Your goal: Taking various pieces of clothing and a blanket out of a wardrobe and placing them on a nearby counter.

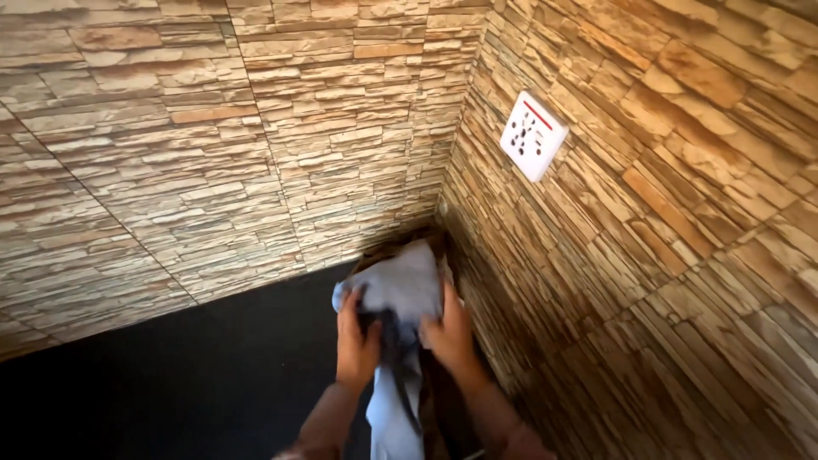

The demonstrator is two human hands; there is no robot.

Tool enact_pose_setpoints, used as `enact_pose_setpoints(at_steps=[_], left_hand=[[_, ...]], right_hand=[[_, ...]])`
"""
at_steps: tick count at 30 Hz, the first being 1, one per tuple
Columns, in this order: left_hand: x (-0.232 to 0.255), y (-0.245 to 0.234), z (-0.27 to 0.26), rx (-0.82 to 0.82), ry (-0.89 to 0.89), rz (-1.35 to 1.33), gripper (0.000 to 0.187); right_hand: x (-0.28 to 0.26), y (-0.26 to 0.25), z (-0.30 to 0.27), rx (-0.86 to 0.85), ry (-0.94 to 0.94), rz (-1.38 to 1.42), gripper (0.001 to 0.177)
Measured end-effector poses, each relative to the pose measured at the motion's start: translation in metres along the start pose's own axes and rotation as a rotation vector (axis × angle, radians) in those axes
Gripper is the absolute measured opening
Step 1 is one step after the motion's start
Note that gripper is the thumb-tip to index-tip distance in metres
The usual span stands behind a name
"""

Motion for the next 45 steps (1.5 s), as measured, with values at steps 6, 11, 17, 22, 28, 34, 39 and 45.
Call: enact_pose_setpoints(at_steps=[6,11,17,22,28,34,39,45], left_hand=[[-0.04,0.002,-0.012,-0.037,-0.238,0.506,0.088],[-0.107,0.017,-0.1,-0.261,-0.445,0.452,0.08],[-0.086,0.022,-0.117,-0.356,-0.44,0.287,0.073],[0.015,0.013,-0.073,-0.281,-0.081,0.207,0.064],[0.047,0.017,0.001,-0.297,0.042,0.125,0.056],[0.039,0.003,0.033,-0.117,0.127,0.018,0.041],[0.025,-0.002,0.022,-0.075,-0.093,-0.108,0.04],[-0.003,0.02,0.018,-0.115,-0.266,-0.425,0.042]], right_hand=[[-0.022,0.014,-0.008,-0.164,0.018,-0.306,0.079],[0.038,0.058,-0.145,-0.721,0.325,-0.726,0.06],[0.07,0.066,-0.149,-0.701,0.399,-0.63,0.038],[0.037,0.031,-0.063,-0.256,0.175,-0.433,0.039],[-0.018,0.018,-0.02,-0.121,0.101,-0.069,0.032],[-0.059,0.012,-0.058,0.0,-0.208,-0.134,0.081],[0.17,0.087,-0.153,-0.566,0.526,0.393,0.052],[0.079,0.062,-0.084,-0.278,0.794,0.438,0.059]])
Point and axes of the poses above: each hand's wrist, its own z-axis towards the middle knuckle, its own y-axis out of the palm, x = y × z, the point moved 8 cm from there along z, towards the middle knuckle, and after that the axes turned 1 degree about z, right-handed, at the moved point
